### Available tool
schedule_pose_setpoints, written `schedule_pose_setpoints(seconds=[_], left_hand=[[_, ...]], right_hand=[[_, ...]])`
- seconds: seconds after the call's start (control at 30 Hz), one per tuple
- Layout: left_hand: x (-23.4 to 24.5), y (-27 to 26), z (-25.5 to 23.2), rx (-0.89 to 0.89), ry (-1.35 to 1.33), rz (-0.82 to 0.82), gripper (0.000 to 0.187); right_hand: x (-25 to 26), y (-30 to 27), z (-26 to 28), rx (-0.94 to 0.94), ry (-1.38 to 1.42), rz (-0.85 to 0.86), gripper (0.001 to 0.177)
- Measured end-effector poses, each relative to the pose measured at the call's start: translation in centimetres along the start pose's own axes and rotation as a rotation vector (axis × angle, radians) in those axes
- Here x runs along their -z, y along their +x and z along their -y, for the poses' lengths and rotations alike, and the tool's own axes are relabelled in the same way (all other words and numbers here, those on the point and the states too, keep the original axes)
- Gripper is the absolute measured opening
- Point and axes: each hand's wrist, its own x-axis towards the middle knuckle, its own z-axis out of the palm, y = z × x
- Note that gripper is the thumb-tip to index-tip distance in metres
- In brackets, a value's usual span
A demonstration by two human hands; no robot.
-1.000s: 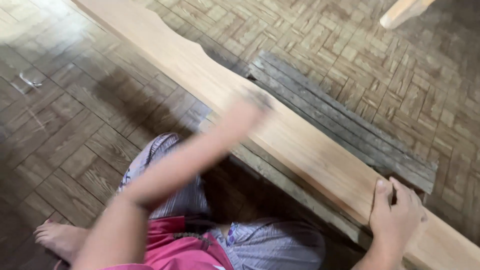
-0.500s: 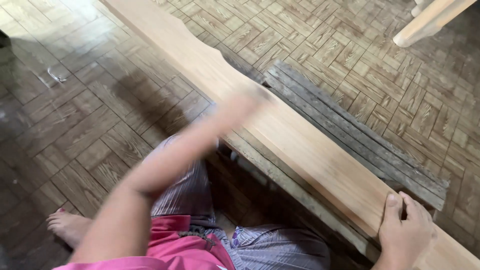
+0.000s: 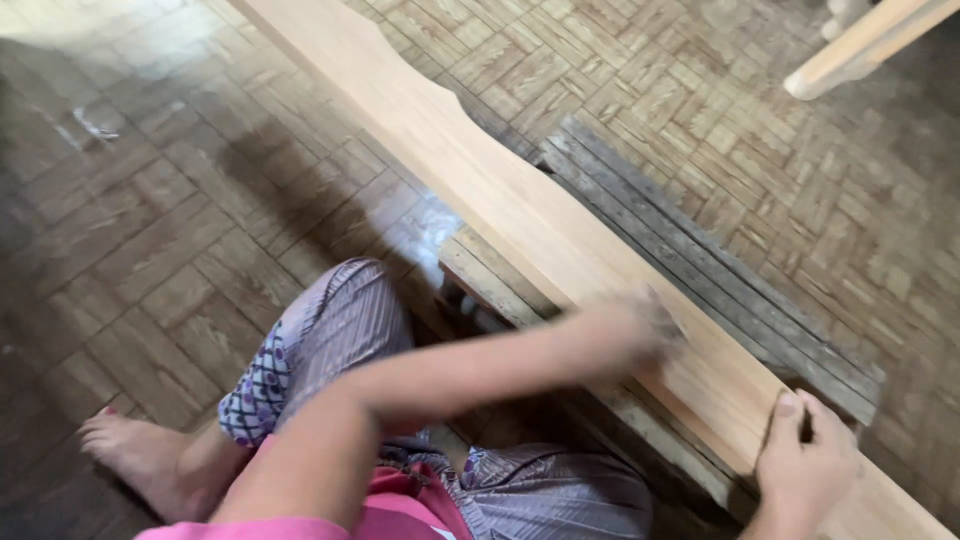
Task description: Sanding the surface and edges of a long wooden plank using sandpaper.
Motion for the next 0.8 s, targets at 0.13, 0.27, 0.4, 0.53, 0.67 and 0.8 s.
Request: schedule_pose_setpoints(seconds=[0.13,0.27,0.4,0.53,0.67,0.8], left_hand=[[3.6,2.6,-3.4,0.0,0.072,0.175,0.023],[-0.6,-0.1,11.7,0.006,0.136,-0.146,0.026],[16.2,-6.6,18.2,0.585,-0.076,-0.087,0.037],[20.1,-8.3,20.9,0.711,0.313,-0.037,0.045],[15.4,-7.1,20.2,0.474,0.577,-0.074,0.039],[7.1,-3.3,15.1,0.421,0.525,-0.075,0.035]], right_hand=[[0.7,0.4,1.1,-0.131,0.052,0.117,0.033],[0.2,-0.3,0.4,-0.094,0.035,0.075,0.032],[0.4,0.0,0.8,-0.036,0.052,0.047,0.029],[1.5,0.8,2.6,-0.214,0.02,0.145,0.039],[3.6,2.5,2.9,-0.265,0.184,0.355,0.061],[5.2,1.2,-2.0,-0.342,0.118,0.375,0.065]])
